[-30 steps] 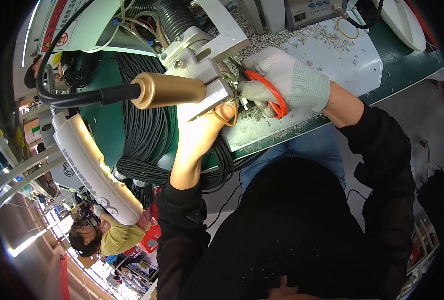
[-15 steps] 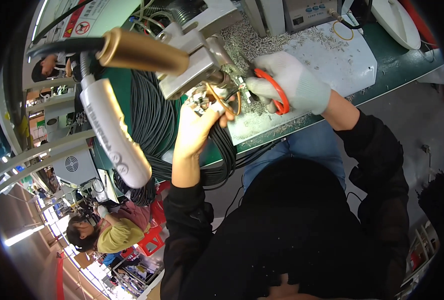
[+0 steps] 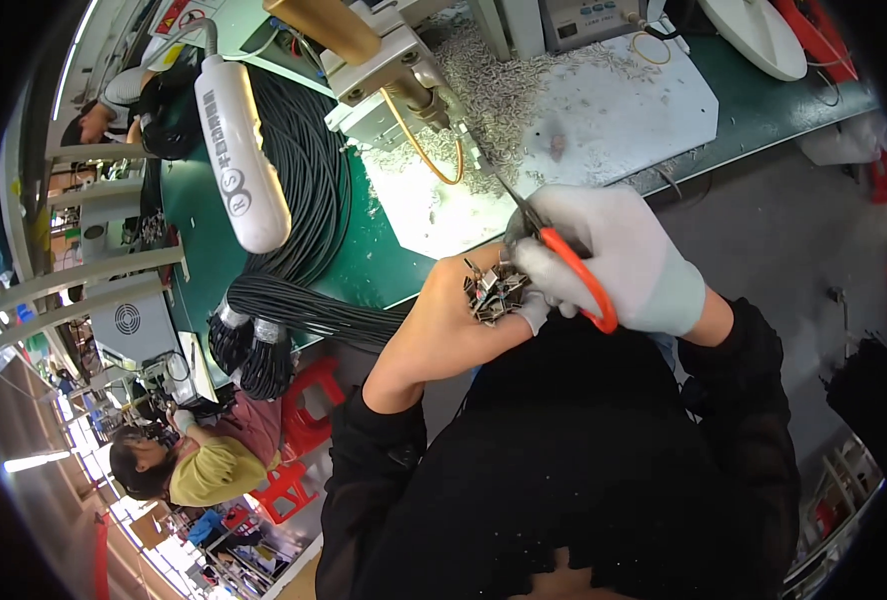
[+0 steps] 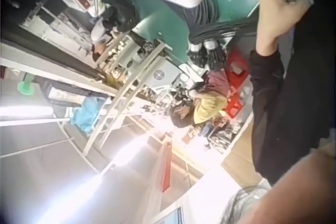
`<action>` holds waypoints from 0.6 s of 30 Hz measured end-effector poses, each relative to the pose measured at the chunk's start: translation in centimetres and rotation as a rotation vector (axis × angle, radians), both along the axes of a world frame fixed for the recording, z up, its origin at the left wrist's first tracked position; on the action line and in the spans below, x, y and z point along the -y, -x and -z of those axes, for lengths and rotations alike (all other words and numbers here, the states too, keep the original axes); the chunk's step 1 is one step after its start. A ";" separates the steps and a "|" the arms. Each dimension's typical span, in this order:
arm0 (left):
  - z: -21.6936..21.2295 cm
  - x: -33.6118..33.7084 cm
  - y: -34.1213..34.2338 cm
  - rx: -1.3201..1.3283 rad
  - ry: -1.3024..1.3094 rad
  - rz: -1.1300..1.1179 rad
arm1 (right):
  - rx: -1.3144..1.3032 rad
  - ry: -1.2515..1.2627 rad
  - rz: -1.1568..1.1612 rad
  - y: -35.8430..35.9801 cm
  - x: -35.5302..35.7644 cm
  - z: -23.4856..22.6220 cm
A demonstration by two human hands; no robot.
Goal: The person gathers a bundle of cables and moves it to a workstation. They then use shears to trim the ends of the wires before inserting them into a machine to be processed.
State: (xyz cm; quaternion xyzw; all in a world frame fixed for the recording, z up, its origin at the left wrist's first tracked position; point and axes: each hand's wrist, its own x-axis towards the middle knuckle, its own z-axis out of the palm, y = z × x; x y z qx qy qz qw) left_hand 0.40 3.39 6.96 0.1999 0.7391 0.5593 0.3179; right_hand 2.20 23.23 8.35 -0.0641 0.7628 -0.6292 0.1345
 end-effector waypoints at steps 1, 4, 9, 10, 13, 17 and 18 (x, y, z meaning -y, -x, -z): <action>0.1 -0.1 -0.3 -0.058 0.015 -0.001 | -0.025 0.007 -0.020 -0.2 0.1 0.2; -0.2 -0.7 -1.2 -0.266 0.090 -0.020 | 0.280 0.222 0.048 -0.9 0.0 -0.4; -0.1 -1.3 -2.8 -0.388 0.058 -0.209 | 0.337 0.327 0.020 -1.7 -1.4 -0.7; 0.0 -1.5 -2.7 -0.302 -0.023 -0.281 | 0.325 0.323 0.033 -1.8 -1.6 -0.7; -1.3 -1.6 -2.1 -0.072 -0.110 -0.269 | 0.299 0.319 0.060 -2.3 -2.0 -0.6; -1.4 -2.2 -2.0 -0.090 -0.154 -0.370 | 0.006 0.152 0.164 -2.7 -1.1 0.4; -1.3 -2.3 -2.0 -0.157 -0.157 -0.422 | -0.323 -0.051 0.240 -2.5 -1.0 1.2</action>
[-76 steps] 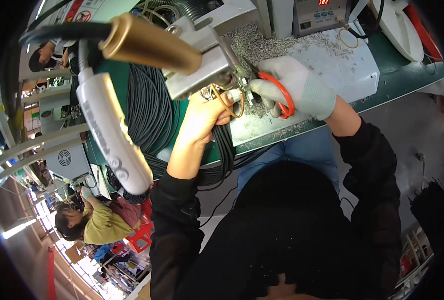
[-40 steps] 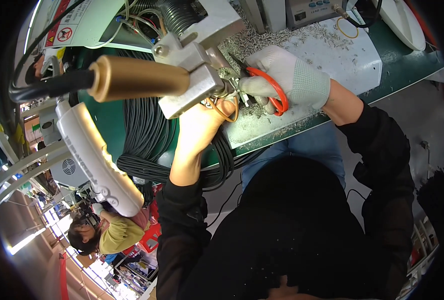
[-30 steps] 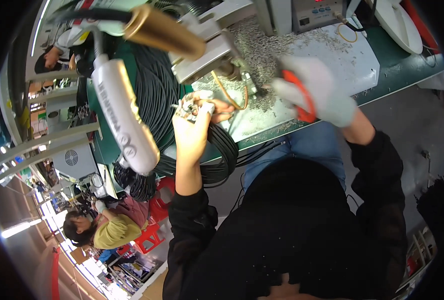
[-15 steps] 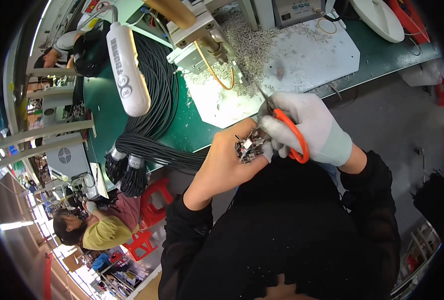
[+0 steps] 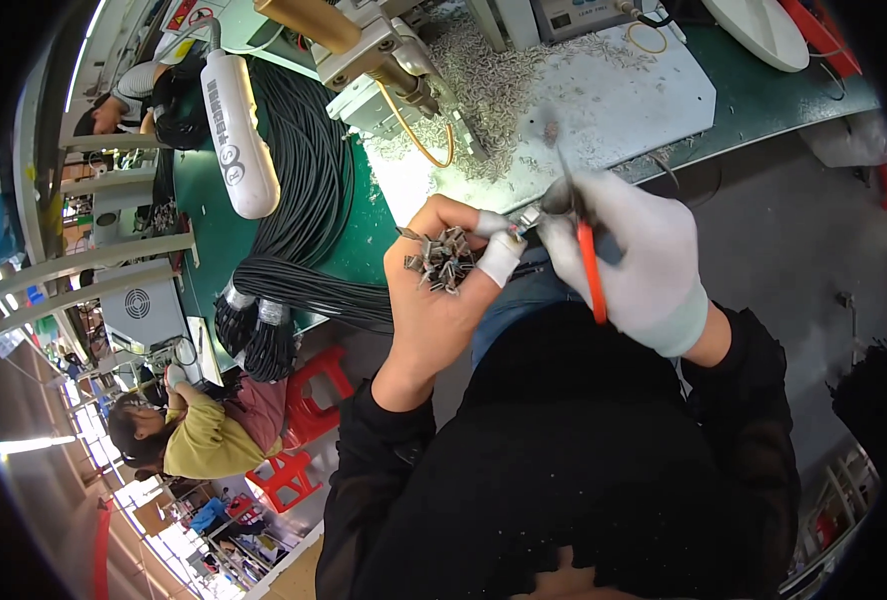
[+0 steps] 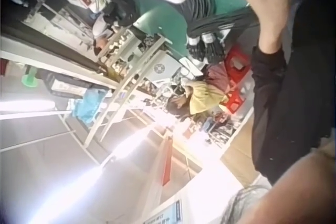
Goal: The person gathers a bundle of cables and moves it to a workstation. They then use shears to trim the ends of the wires before inserting them into a machine to be processed.
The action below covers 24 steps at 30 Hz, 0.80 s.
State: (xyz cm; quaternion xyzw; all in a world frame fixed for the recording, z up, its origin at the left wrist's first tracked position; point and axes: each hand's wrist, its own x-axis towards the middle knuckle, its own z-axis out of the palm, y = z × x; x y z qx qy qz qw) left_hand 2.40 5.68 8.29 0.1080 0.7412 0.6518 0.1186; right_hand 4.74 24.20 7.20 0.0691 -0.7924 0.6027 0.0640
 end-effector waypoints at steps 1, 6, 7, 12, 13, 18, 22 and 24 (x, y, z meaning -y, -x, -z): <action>0.1 -0.1 0.0 0.000 0.001 -0.002 | -0.304 -0.228 0.102 0.2 0.1 0.7; 0.6 -0.4 -0.2 -0.053 -0.047 -0.083 | -0.374 -0.664 0.118 -1.4 0.9 0.6; 0.6 -0.5 -0.2 -0.062 -0.055 -0.086 | -0.374 -0.666 0.119 -1.5 0.9 0.6; 0.8 -1.2 -0.1 -0.309 0.015 -0.106 | -0.114 -0.239 -0.039 -1.4 0.8 0.6; 0.8 -0.9 0.0 -0.308 0.014 -0.106 | -0.045 -0.171 -0.067 -1.4 0.7 0.4; 1.0 0.6 0.7 -0.297 0.168 0.102 | -0.040 -0.094 -0.105 -1.1 1.0 0.4; 0.5 0.4 0.5 -0.010 0.028 -0.028 | -0.181 -0.210 -0.037 -1.0 1.2 0.9; 0.8 0.0 0.4 -0.099 0.061 -0.063 | -0.229 -0.306 0.020 -0.7 1.6 1.3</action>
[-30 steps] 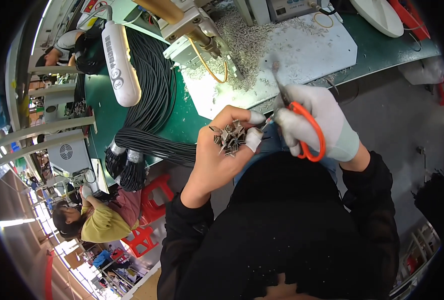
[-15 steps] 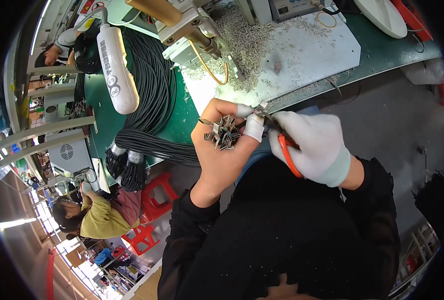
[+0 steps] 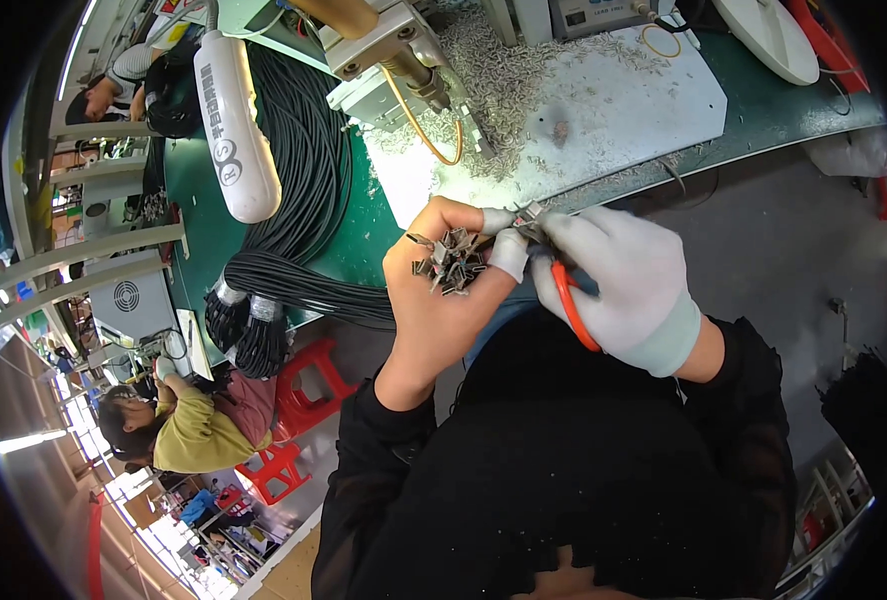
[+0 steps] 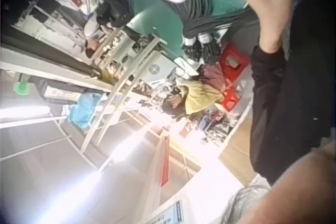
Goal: The person gathers a bundle of cables and moves it to a workstation. They then use shears to trim the ends of the wires before inserting them into a machine to be processed.
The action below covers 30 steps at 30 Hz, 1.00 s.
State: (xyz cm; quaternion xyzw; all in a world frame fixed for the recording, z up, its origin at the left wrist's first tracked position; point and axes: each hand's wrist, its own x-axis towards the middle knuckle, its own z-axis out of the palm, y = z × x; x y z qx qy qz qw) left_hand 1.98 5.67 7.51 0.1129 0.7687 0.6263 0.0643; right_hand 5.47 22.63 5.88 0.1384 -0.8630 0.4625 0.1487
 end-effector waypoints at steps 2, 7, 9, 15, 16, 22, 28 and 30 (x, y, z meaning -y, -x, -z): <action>0.5 -0.1 -0.1 -0.025 0.020 -0.010 | -0.089 -0.132 0.087 0.2 0.2 0.2; 0.7 0.4 1.0 0.247 -0.092 0.021 | 0.207 0.037 -0.097 0.2 -0.3 0.1; 0.9 0.7 1.3 0.411 -0.168 0.043 | 0.464 0.272 -0.193 0.2 -0.4 0.5; 5.3 5.5 3.6 0.565 -0.308 0.014 | 0.478 0.310 -0.187 0.4 -1.2 2.7; 5.7 6.2 4.4 0.577 -0.369 -0.032 | 0.592 0.346 -0.146 1.3 -1.6 1.9; 5.6 4.0 9.2 0.592 -0.418 0.003 | 0.651 0.407 -0.127 8.9 -1.6 2.6; 5.8 4.2 12.2 0.564 -0.197 0.163 | 0.790 0.513 -0.263 13.5 -0.8 3.4; 5.4 3.5 11.9 0.476 -0.141 0.127 | 0.820 0.547 -0.298 14.0 -0.8 3.7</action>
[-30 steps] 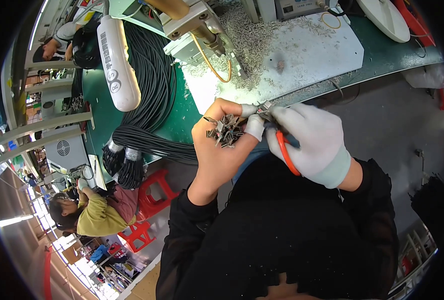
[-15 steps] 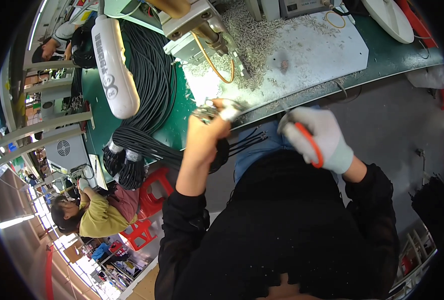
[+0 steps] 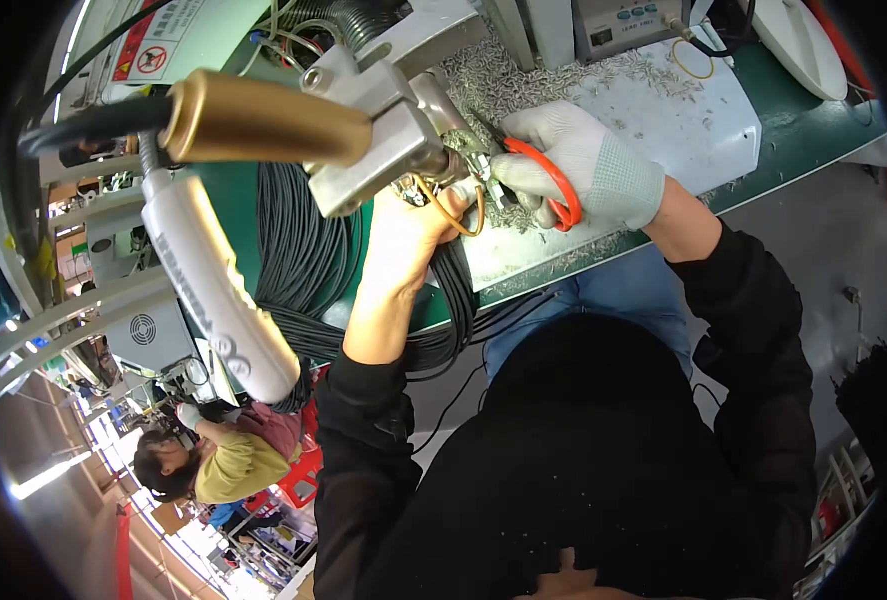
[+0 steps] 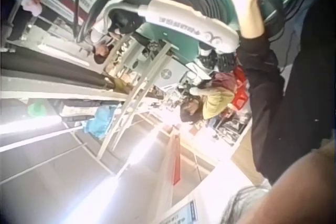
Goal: The person gathers a bundle of cables and moves it to a workstation. They then use shears to trim the ends of the wires before inserting them into a machine to be processed.
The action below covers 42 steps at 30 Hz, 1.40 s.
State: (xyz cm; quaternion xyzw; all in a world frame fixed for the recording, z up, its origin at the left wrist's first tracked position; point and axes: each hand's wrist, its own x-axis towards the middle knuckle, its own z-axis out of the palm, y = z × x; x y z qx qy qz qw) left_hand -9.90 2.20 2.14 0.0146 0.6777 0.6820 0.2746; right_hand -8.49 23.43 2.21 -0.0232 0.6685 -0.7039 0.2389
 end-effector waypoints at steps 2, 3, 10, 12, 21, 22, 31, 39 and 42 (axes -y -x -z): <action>-0.5 -0.7 -0.5 -0.198 0.103 -0.063 | -0.008 0.017 0.009 0.0 0.0 -0.4; -0.4 -0.5 -0.6 -0.194 0.106 -0.062 | -0.013 0.025 0.014 0.0 0.1 -0.4; 1.0 1.5 0.4 0.054 0.091 -0.029 | -0.048 -0.008 -0.002 0.2 0.0 -0.3; 1.0 1.0 0.1 0.002 0.081 -0.050 | -0.040 -0.014 -0.006 0.3 -0.1 -0.3; 1.2 0.7 -0.4 -0.168 0.016 -0.069 | -0.078 0.038 -0.011 0.2 -0.1 0.4; 1.1 0.5 -0.4 -0.179 -0.001 -0.082 | -0.078 0.034 -0.013 0.2 -0.1 0.4; 0.0 -0.3 -0.5 -0.181 0.064 -0.097 | -0.058 0.011 -0.025 0.2 -0.2 0.4; 0.9 1.2 -1.8 0.105 -0.256 -0.049 | -0.088 -0.008 -0.024 -2.1 -0.1 -0.2; 0.2 2.3 -5.5 0.291 -0.340 -0.012 | -0.008 0.020 -0.067 -6.1 -0.2 -1.5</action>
